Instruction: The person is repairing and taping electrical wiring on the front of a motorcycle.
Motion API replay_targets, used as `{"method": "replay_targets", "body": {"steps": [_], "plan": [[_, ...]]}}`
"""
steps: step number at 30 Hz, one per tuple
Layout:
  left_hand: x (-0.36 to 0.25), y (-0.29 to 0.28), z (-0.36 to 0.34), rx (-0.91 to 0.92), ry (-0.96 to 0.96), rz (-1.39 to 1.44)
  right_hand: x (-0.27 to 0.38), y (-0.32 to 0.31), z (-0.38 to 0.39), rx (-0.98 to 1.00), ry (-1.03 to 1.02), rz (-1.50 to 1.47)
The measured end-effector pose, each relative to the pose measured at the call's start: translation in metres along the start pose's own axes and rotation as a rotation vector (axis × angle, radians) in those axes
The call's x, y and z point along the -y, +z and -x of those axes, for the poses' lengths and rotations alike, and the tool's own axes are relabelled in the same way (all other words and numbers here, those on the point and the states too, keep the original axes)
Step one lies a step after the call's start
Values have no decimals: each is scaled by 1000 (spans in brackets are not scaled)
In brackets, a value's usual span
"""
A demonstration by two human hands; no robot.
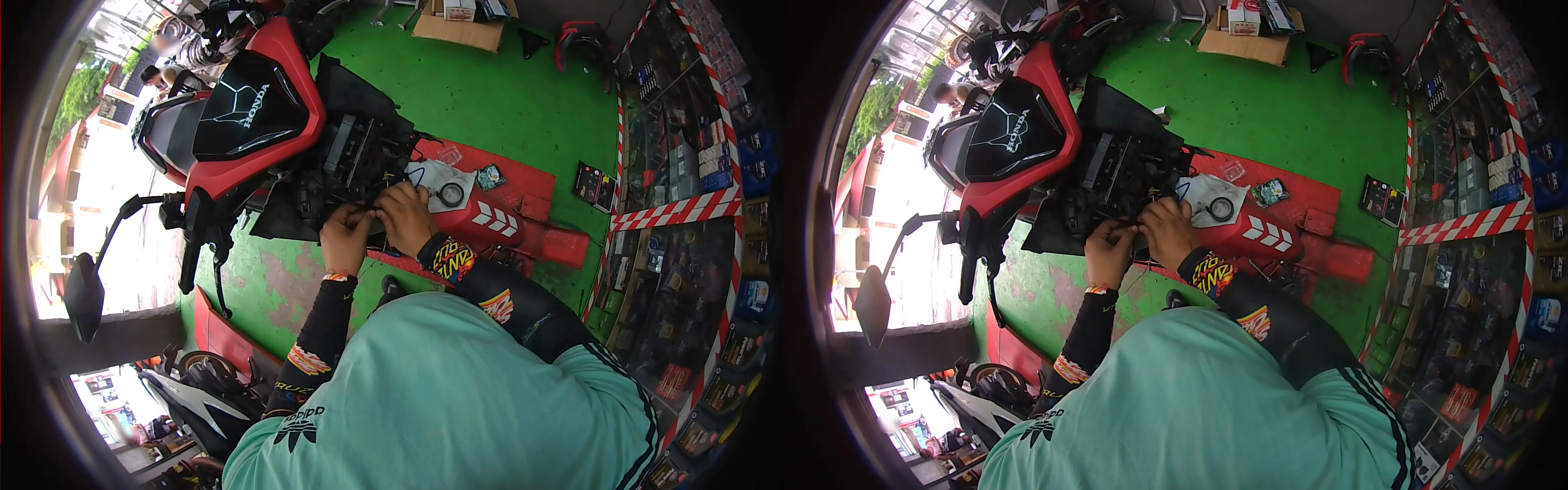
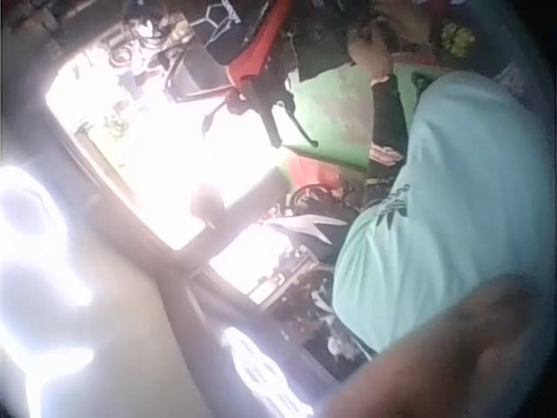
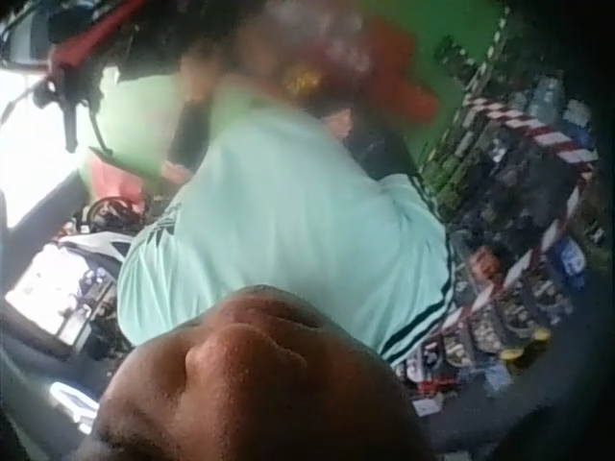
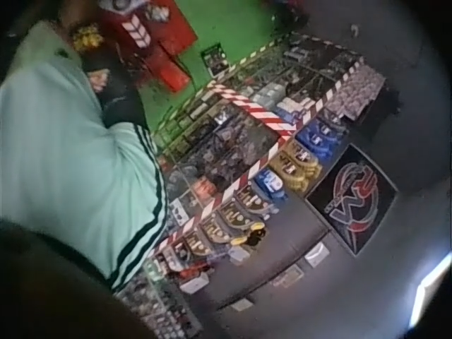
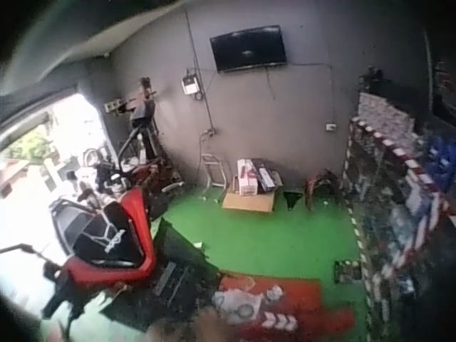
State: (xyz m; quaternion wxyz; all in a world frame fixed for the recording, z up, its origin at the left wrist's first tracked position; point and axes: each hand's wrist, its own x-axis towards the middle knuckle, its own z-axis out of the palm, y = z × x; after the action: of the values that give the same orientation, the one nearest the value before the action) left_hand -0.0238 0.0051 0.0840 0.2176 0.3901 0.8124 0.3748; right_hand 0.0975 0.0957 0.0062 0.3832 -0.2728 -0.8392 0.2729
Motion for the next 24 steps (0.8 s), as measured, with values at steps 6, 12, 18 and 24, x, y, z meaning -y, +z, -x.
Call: {"method": "replay_targets", "body": {"steps": [6, 12, 18, 24], "plan": [[16, -22, 25, 46, -47, 366, 0, -12, 0, 55, 36, -70], [-9, -53, 63, 377, 73, 518, -79, -62, 29, -218, 317, 96], [-25, 66, 23, 884, 449, -26, -124, -63, 58, 112, 157, 329], [50, 175, -1, 192, 690, -687, -121, -87, 76, -120, 289, 206]]}}
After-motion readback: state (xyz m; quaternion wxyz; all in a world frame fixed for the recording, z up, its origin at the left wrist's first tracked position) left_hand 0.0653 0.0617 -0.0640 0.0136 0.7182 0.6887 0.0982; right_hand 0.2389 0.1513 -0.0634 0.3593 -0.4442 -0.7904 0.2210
